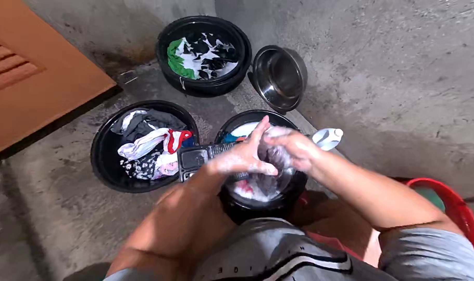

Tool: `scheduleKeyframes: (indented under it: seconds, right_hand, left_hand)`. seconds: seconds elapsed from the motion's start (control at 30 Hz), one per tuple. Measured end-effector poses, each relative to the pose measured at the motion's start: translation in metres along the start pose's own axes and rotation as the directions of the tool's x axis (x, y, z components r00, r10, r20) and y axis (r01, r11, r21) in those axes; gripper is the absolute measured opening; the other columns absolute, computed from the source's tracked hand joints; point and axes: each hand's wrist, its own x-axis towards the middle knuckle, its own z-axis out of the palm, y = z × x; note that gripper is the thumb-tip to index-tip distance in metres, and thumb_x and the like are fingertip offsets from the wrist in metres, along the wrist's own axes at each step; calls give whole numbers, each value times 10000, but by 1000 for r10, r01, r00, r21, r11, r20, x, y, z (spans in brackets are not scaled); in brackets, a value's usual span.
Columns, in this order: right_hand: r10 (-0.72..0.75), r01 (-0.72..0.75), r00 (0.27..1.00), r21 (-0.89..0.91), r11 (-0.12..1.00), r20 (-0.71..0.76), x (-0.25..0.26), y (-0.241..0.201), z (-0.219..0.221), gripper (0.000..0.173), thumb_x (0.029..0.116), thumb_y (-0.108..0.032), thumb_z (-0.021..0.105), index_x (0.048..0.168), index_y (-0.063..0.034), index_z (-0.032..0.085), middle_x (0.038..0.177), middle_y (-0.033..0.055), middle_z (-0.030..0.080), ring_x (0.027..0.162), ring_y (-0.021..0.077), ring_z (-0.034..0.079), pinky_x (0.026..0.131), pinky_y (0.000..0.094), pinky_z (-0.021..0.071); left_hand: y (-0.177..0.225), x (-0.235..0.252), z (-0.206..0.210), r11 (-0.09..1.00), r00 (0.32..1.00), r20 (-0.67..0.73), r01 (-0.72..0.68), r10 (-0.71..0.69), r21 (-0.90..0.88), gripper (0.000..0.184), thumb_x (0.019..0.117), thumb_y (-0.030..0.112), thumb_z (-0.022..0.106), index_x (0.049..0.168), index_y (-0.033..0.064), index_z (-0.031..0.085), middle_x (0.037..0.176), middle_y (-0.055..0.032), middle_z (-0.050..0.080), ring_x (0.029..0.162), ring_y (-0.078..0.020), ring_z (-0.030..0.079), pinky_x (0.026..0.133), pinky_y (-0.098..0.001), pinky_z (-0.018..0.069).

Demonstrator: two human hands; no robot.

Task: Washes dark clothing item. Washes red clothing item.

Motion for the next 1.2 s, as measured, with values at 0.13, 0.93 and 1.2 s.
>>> scheduleKeyframes:
  seconds: [0.13, 0.93, 1.2]
  right_hand:
    - [-203, 225, 971, 190, 956, -128, -48, -91, 32, 96, 1021, -118, 566, 1094, -73, 610, 781, 40, 648, 629, 119, 628, 558, 284, 555]
    - [-390, 251, 919, -679, 690, -56, 77, 42, -4, 1321, 673, -128, 948, 1649, -139, 58, 1566, 201, 424, 1392, 308, 495, 1145, 507, 428]
    - [-355, 234, 906, -425, 874, -231, 125, 128, 56, 600, 848, -161, 810, 1341, 82, 571, 1291, 198, 658, 1212, 202, 619, 1096, 356, 471]
  left_hand:
    - [12, 5, 34, 988, 918, -377, -147, 121, -41, 1382, 561, 348, 952, 1629, 165, 94, 1492, -125, 506, 1267, -179, 582, 1026, -426, 528]
    - [-10, 33, 1, 991, 918, -386, 51, -94, -122, 763, 802, -6, 722, 1454, 298, 466, 1300, -107, 641, 990, -268, 679, 737, -485, 589]
    - [4, 23, -2, 728, 948, -304, -276, 98, -628, 697, 829, 24, 597, 1456, 271, 417, 1216, -58, 628, 949, -157, 642, 752, -347, 564]
